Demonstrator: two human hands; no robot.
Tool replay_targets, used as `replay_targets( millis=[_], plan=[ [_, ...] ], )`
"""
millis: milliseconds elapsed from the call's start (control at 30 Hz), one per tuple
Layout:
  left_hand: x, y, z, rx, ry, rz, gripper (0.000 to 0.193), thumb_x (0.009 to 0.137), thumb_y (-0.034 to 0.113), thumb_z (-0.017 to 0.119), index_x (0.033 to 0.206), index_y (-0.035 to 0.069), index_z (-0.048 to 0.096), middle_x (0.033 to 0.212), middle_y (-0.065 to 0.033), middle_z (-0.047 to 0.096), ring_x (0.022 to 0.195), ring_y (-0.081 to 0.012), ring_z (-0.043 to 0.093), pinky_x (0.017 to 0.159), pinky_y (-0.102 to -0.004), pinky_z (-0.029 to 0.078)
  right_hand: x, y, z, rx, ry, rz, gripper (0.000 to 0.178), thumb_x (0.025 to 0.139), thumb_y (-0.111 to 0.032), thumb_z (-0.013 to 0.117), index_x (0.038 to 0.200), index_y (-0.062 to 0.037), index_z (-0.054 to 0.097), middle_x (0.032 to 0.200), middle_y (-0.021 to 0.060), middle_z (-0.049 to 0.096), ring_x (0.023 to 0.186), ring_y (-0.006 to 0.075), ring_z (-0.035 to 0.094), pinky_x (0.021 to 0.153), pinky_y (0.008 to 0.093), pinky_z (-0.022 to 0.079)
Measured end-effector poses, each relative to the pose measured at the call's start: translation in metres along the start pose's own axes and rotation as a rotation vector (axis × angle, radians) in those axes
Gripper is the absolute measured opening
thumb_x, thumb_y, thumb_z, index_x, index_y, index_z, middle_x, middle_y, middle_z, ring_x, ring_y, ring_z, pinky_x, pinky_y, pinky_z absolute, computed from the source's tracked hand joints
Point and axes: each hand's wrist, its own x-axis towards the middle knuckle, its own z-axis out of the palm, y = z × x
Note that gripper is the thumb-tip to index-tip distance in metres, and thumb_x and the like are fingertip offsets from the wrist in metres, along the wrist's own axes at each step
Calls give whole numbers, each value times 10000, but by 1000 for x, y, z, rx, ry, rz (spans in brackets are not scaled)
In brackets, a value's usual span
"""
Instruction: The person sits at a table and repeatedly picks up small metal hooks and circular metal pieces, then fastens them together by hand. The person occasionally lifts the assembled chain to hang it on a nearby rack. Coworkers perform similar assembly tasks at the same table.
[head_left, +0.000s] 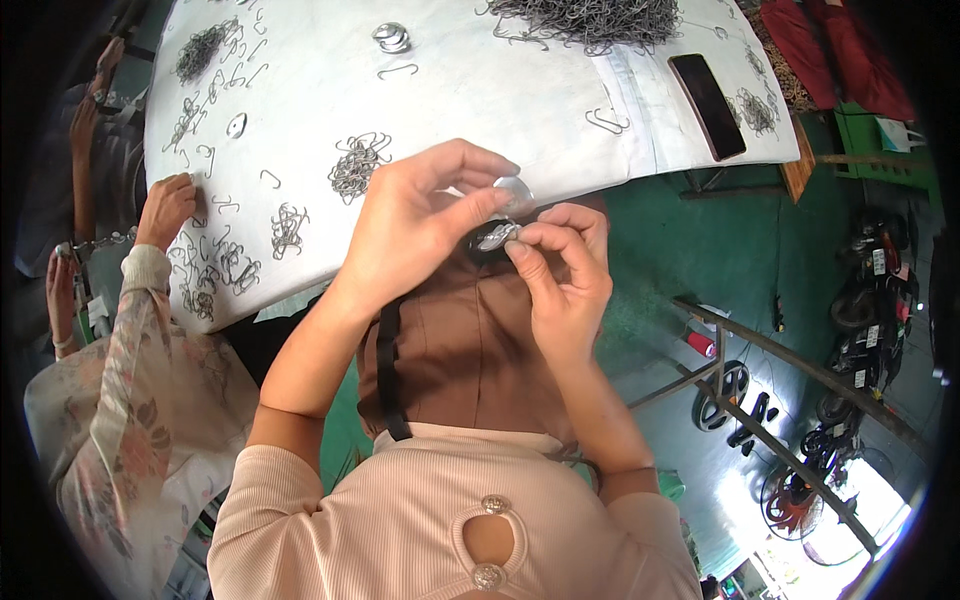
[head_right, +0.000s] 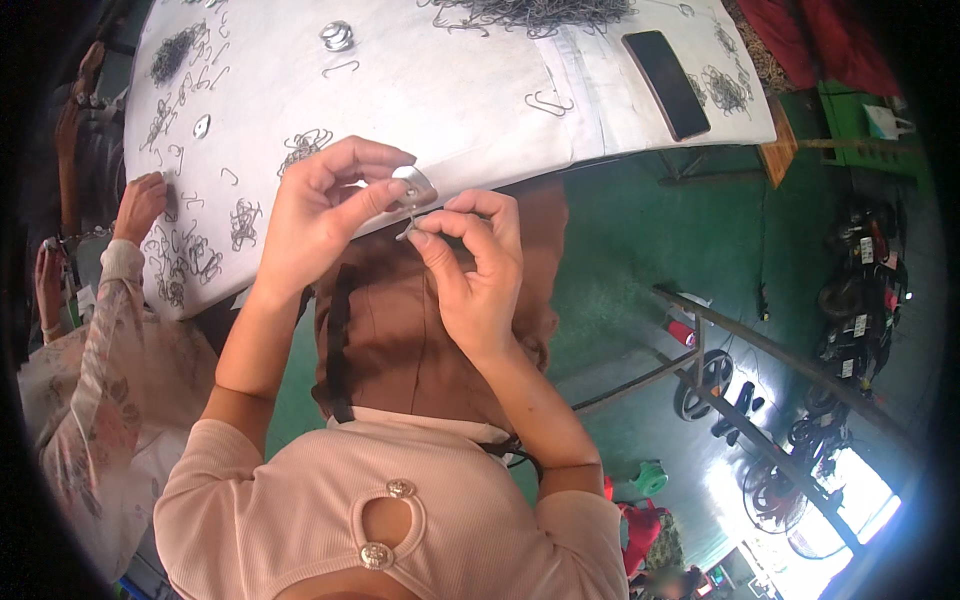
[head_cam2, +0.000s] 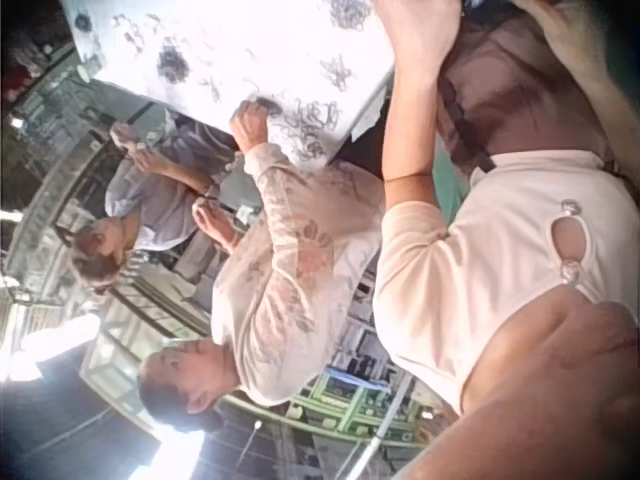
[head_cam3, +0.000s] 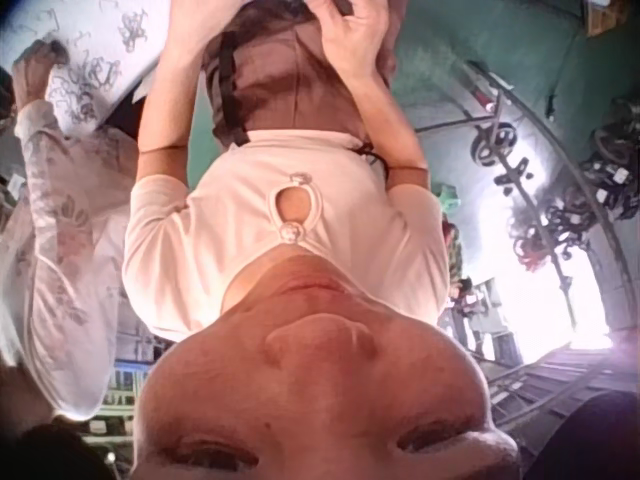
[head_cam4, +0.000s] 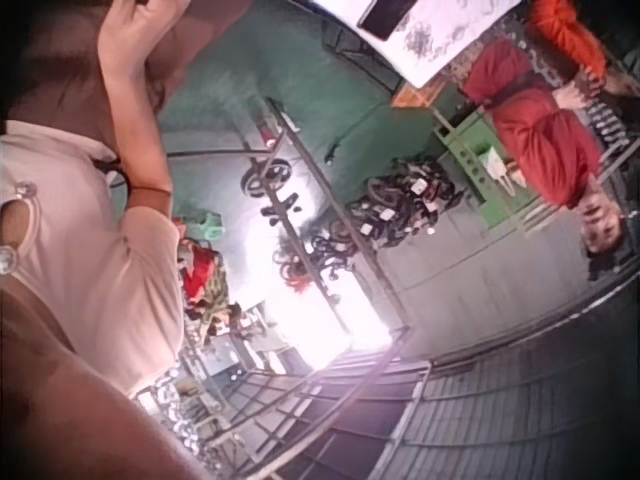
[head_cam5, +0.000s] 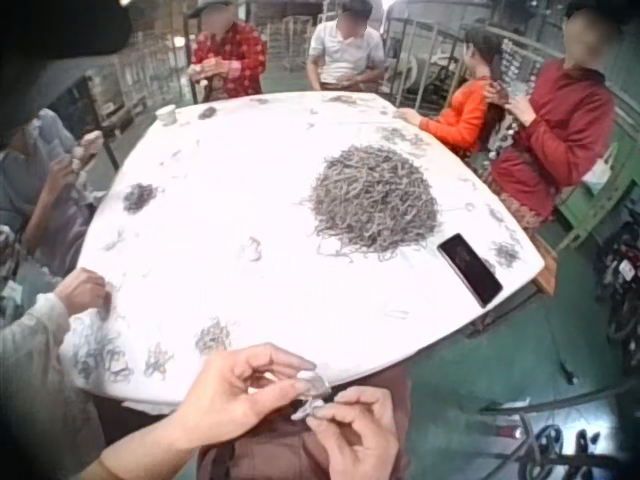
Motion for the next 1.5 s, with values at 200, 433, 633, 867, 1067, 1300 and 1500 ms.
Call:
replay_targets(
  millis=[200,433,633,867,1067,1300,1500],
  plan=[
    [-13,2,9,112,61,139,182,844,1,636,1022,-29,652,911,-115,706,841,-166,688,723,-270,553,3,0,-1,-81,-17,21,115,780,-86,742,858,-46,667,977,69,524,895,190,530,769,295,445],
    [-18,-9,10,154,99,99,167,841,-9,628,1005,-20,651,896,-143,703,837,-204,701,736,-288,558,67,5,-34,-305,-220,128,106,821,-111,664,882,-28,641,885,88,604,758,216,596,681,325,473],
    [-17,-11,15,159,52,143,162,848,-22,621,1005,-13,656,925,-128,691,822,-195,695,734,-279,564,210,91,-22,-745,-343,-223,109,840,-157,623,918,-99,673,933,93,638,861,297,628,746,403,485],
    [-23,-21,9,59,67,114,178,845,-47,613,1015,-18,652,981,-132,674,876,-216,680,766,-299,575,257,118,19,-1169,-519,-392,120,842,-173,618,942,-141,675,956,42,613,878,299,622,745,408,500],
    [-25,-29,7,-19,89,115,194,848,-63,603,1034,-24,644,1002,-126,677,915,-214,678,798,-300,576,241,112,14,-935,-524,-88,181,805,-190,672,927,-56,661,876,70,618,822,234,626,697,376,482],
    [-27,-31,10,-106,74,82,236,858,-78,579,1090,-49,606,1012,-145,681,969,-195,671,838,-291,558,188,73,-28,127,-488,687,124,881,-170,638,930,-62,600,799,-57,523,679,49,451,575,201,351],
    [-31,-29,12,-88,177,105,308,854,-73,582,1159,-38,554,962,-147,685,932,-199,676,824,-300,560,82,-3,-27,379,-447,613,104,873,-120,639,914,-40,587,794,-32,523,686,62,448,615,202,349]
  ],
)
